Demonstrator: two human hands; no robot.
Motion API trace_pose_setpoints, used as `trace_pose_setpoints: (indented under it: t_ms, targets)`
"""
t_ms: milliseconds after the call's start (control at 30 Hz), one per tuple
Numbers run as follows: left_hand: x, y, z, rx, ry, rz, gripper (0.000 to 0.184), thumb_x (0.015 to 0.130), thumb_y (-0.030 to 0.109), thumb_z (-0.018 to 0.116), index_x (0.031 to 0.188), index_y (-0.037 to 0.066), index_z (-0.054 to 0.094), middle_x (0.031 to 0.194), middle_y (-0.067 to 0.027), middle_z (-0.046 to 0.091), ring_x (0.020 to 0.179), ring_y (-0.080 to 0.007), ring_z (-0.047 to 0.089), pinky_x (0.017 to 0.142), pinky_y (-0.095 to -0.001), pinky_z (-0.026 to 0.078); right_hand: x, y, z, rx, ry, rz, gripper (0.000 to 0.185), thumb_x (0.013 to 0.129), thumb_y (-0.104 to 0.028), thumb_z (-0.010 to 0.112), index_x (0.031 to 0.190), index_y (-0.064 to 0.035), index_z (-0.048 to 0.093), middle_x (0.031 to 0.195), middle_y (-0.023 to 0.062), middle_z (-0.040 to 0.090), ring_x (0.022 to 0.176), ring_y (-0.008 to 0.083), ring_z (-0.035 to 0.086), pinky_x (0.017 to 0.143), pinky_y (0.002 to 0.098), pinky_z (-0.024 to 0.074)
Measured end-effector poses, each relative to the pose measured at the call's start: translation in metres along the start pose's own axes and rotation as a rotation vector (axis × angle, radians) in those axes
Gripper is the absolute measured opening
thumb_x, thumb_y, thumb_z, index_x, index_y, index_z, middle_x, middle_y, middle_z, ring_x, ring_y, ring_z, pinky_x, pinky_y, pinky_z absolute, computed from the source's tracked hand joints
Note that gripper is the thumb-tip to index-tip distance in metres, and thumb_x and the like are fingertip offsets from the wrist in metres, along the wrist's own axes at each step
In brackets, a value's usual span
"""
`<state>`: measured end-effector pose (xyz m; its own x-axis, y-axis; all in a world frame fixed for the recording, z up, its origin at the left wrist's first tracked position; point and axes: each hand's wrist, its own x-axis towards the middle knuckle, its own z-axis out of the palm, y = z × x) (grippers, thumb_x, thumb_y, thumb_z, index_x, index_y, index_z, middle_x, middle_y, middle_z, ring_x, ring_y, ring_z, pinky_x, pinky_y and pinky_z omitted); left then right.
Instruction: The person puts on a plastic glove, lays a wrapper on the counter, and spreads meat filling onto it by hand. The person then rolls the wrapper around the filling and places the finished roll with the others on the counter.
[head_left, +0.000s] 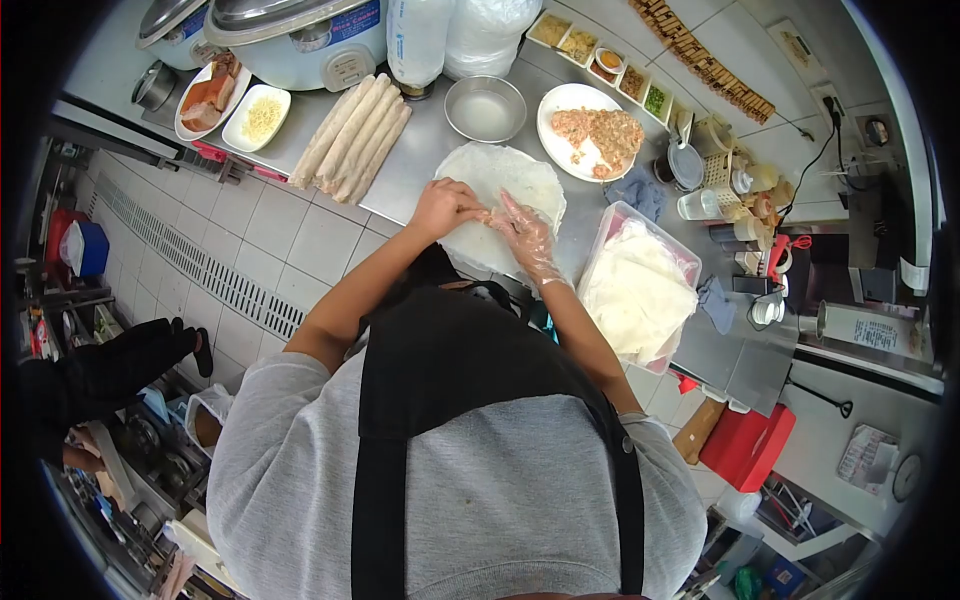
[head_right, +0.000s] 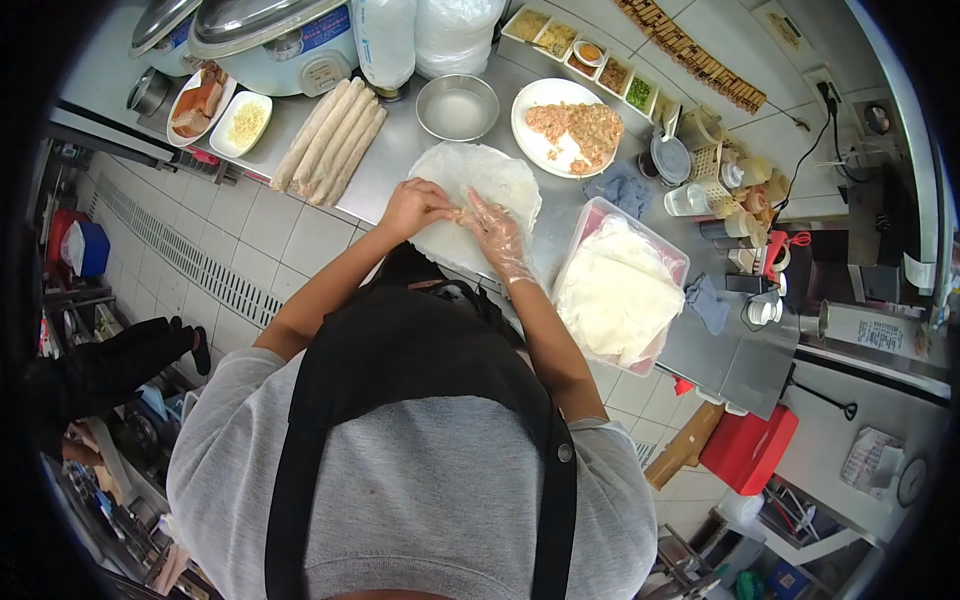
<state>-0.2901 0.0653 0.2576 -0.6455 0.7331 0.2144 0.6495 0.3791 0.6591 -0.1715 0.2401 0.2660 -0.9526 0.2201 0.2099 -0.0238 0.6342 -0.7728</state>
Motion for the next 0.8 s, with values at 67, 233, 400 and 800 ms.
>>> trace_pose_setpoints:
  t_ms: [67,233,400,800]
  targets:
    - [-0.001,-0.003,-0.006,0.061,-0.052,-0.011,0.019,0.071,0.027,0.077,0.088,0.018,0.076,0.094,-0.0008,0.068,0.094,-0.0224,0.059,0.086,-0.0384,0.044,0.003,-0.001,0.000,-0.010,-0.023,-0.023,0.054,0.082,-0.010,0.071,0.133,-0.0192,0.056,0.103,0.0156,0.068,0.087,0.0300,0.064,0.081,0.0378,0.0498]
    - [0.001,-0.018,-0.011,-0.141,0.092,0.072,0.011,0.074,0.018,0.074,0.082,0.011,0.073,0.090,-0.0047,0.068,0.088,-0.0262,0.060,0.081,-0.0368,0.048,0.018,-0.010,0.009,0.135,-0.071,-0.002,0.053,0.082,-0.010,0.070,0.133,-0.0178,0.056,0.111,0.0156,0.067,0.093,0.0316,0.064,0.087,0.0377,0.0489]
    - [-0.002,-0.030,-0.014,-0.232,0.166,-0.026,0.011,0.073,0.008,0.072,0.084,0.007,0.071,0.090,-0.0092,0.068,0.086,-0.0303,0.061,0.080,-0.0377,0.049,0.031,-0.015,0.027,-0.070,-0.124,-0.230,0.061,0.080,-0.010,0.071,0.137,-0.0170,0.052,0.106,0.0159,0.067,0.088,0.0281,0.062,0.084,0.0374,0.0491]
    - [-0.004,-0.013,-0.006,-0.235,-0.165,-0.116,0.078,0.070,0.007,0.073,0.139,0.012,0.037,0.099,-0.0146,0.068,0.091,-0.0318,0.066,0.079,-0.0418,0.052,0.037,-0.015,0.013,-0.051,-0.369,-0.023,0.095,0.076,-0.026,0.073,0.151,-0.0077,0.018,0.116,0.0196,0.061,0.107,0.0373,0.057,0.096,0.0445,0.0411]
